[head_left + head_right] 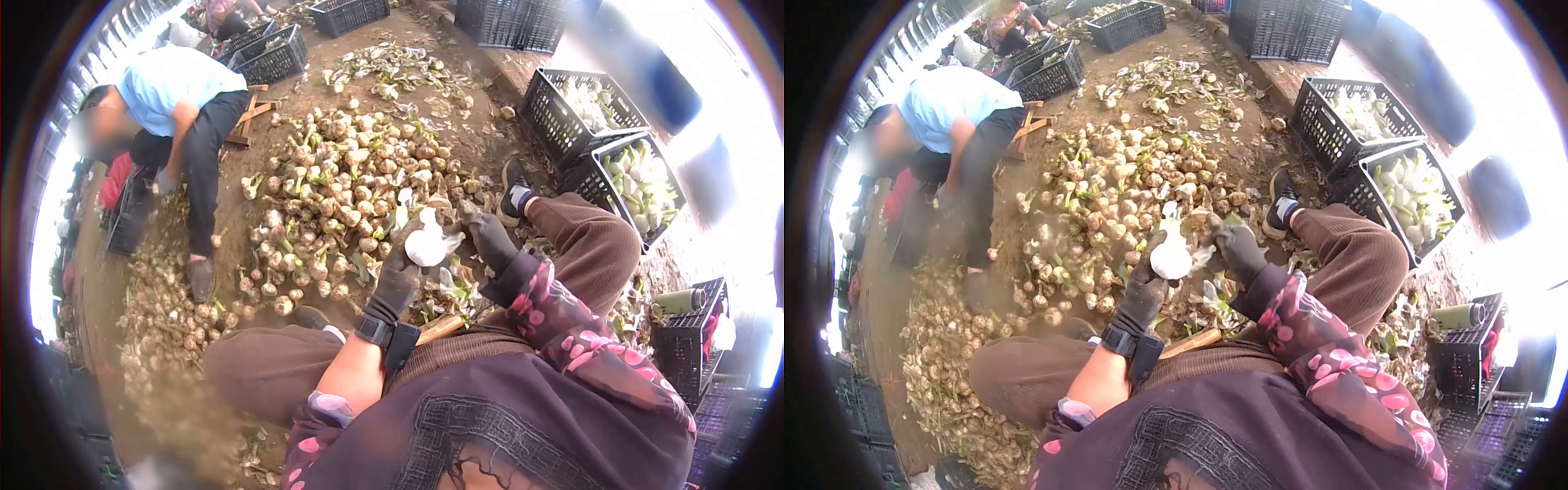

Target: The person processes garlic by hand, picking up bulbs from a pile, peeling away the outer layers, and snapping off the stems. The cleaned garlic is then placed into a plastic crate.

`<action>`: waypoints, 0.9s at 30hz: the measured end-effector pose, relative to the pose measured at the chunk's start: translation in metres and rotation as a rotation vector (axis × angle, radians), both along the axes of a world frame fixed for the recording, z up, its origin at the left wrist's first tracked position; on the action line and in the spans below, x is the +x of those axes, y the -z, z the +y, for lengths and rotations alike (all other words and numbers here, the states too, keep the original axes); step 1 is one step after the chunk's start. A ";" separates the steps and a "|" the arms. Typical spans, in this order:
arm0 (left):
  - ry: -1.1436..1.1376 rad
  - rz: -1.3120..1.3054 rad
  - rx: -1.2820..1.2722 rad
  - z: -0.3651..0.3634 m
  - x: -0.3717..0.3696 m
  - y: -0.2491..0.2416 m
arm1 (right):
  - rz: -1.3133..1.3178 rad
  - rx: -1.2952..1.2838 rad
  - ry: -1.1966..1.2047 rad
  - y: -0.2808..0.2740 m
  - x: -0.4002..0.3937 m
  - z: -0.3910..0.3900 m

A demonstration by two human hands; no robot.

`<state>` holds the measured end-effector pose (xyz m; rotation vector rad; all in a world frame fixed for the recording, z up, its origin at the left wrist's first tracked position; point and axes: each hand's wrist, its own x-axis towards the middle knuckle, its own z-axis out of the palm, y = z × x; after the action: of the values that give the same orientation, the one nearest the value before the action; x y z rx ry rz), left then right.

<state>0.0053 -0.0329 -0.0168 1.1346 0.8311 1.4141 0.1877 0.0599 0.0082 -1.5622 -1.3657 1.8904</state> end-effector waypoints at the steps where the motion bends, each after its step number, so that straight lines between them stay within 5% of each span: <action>1: -0.069 0.112 -0.051 0.002 0.001 0.003 | 0.241 0.134 0.036 -0.002 -0.003 -0.009; 3: -0.260 0.343 -0.037 0.003 0.006 0.000 | 0.555 0.505 -0.039 -0.007 -0.017 -0.021; 6: -0.308 0.667 0.086 0.005 0.000 -0.001 | 0.338 0.835 -0.209 -0.012 -0.024 -0.030; 9: -0.330 0.723 0.078 0.007 -0.005 -0.018 | 0.208 0.744 0.093 0.017 -0.032 -0.014; 14: -0.419 0.881 0.280 0.007 -0.007 -0.023 | -0.016 0.745 0.123 -0.006 -0.032 -0.027; 16: -0.235 0.687 0.232 0.003 -0.006 -0.025 | -0.217 0.978 0.160 0.013 -0.024 -0.014; 17: -0.226 0.754 0.323 0.002 0.003 -0.037 | -0.302 0.846 0.214 0.018 -0.016 -0.001; 18: -0.212 0.822 0.420 0.000 0.011 -0.049 | -0.530 0.858 0.104 0.021 -0.002 0.011; 21: -0.240 0.815 0.310 -0.001 0.005 -0.030 | -0.528 0.862 -0.082 0.041 0.028 0.030; 24: -0.338 0.712 0.238 0.005 -0.006 -0.009 | -0.808 0.653 -0.354 0.034 0.037 0.034; 27: -0.448 0.759 0.462 0.007 0.000 -0.038 | -0.838 0.508 -0.362 -0.037 0.026 0.009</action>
<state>0.0054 -0.0256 0.0213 1.9972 1.3943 1.5921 0.2132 0.0693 0.0450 -1.9783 -2.3642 0.8600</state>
